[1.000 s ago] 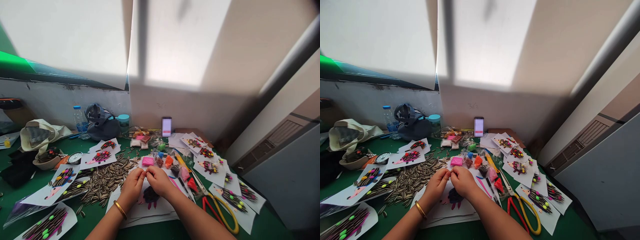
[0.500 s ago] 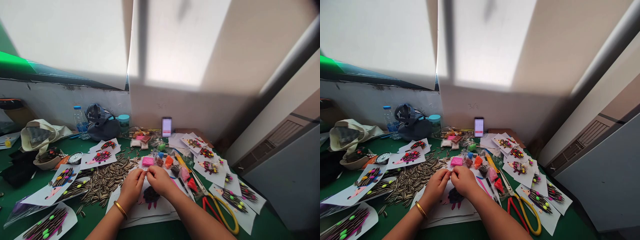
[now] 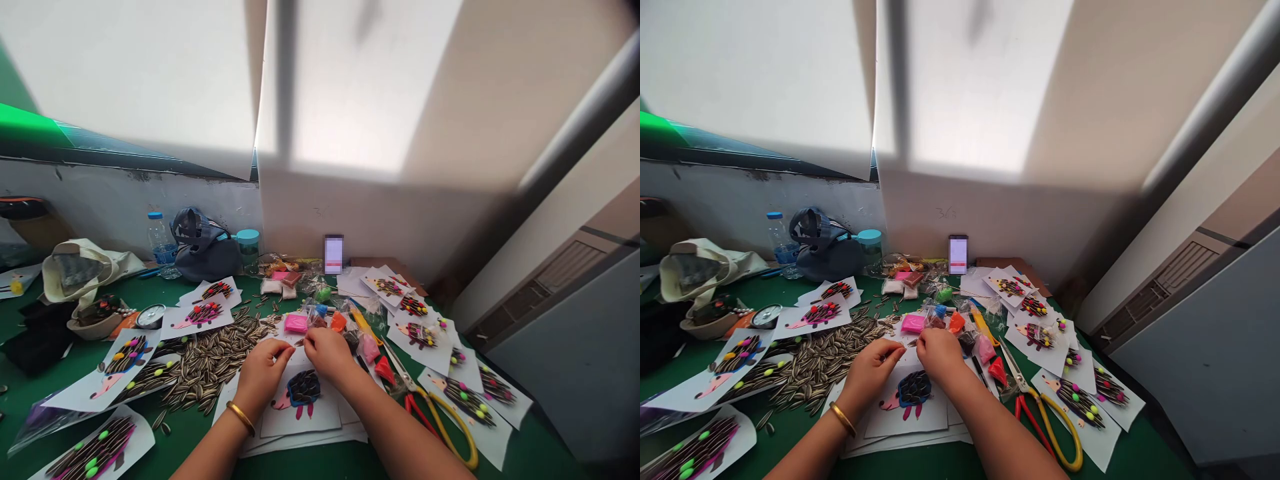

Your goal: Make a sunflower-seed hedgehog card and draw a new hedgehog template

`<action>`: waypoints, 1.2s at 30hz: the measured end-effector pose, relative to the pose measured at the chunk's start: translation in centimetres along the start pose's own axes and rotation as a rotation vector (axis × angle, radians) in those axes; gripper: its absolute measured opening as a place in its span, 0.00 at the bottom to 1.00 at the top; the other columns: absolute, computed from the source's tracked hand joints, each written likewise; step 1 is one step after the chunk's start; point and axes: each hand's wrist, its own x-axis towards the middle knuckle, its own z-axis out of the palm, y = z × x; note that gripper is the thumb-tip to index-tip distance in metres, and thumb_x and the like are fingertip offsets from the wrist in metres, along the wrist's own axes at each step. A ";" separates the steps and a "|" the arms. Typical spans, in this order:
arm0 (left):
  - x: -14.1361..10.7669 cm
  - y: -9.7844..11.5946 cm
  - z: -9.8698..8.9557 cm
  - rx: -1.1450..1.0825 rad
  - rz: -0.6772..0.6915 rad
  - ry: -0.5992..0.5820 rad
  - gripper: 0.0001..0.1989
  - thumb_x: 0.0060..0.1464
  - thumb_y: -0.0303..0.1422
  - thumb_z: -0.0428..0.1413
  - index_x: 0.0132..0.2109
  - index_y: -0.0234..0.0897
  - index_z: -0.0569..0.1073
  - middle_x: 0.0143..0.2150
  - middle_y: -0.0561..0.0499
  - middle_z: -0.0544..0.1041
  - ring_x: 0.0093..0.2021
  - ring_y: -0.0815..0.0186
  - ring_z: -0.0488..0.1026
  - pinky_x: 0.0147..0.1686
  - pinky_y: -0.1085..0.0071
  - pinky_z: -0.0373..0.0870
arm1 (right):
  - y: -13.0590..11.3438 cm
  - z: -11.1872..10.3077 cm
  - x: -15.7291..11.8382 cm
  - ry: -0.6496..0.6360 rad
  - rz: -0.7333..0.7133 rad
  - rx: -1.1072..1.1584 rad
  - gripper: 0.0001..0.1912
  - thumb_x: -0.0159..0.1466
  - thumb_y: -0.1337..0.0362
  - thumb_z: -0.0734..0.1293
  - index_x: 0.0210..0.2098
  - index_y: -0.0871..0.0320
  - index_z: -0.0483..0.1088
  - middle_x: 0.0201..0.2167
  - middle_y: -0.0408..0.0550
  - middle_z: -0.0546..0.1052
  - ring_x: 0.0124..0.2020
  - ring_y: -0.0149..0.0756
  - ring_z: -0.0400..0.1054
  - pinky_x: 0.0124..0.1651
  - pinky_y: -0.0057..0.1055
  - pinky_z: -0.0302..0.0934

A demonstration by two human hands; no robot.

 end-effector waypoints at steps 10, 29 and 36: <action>0.1 0.0 0.0 0.014 -0.001 0.040 0.13 0.60 0.40 0.50 0.36 0.40 0.76 0.36 0.49 0.78 0.40 0.60 0.74 0.41 0.65 0.68 | 0.4 0.5 0.2 -0.012 -0.014 0.023 0.17 0.63 0.68 0.60 0.47 0.54 0.76 0.45 0.50 0.80 0.46 0.40 0.72 0.46 0.30 0.60; 0.1 0.6 0.2 -0.213 -0.035 0.014 0.17 0.61 0.44 0.48 0.35 0.39 0.75 0.33 0.49 0.76 0.36 0.61 0.72 0.37 0.68 0.67 | -0.9 0.8 -1.0 0.102 -0.228 0.529 0.06 0.62 0.66 0.68 0.38 0.53 0.77 0.34 0.43 0.79 0.36 0.34 0.71 0.40 0.28 0.61; 0.0 0.7 0.0 -0.122 -0.015 -0.010 0.17 0.61 0.44 0.47 0.35 0.39 0.75 0.34 0.49 0.76 0.36 0.61 0.72 0.37 0.68 0.66 | -0.3 0.7 -1.0 0.168 -0.239 0.529 0.06 0.60 0.70 0.67 0.34 0.55 0.76 0.32 0.43 0.79 0.35 0.33 0.71 0.40 0.28 0.61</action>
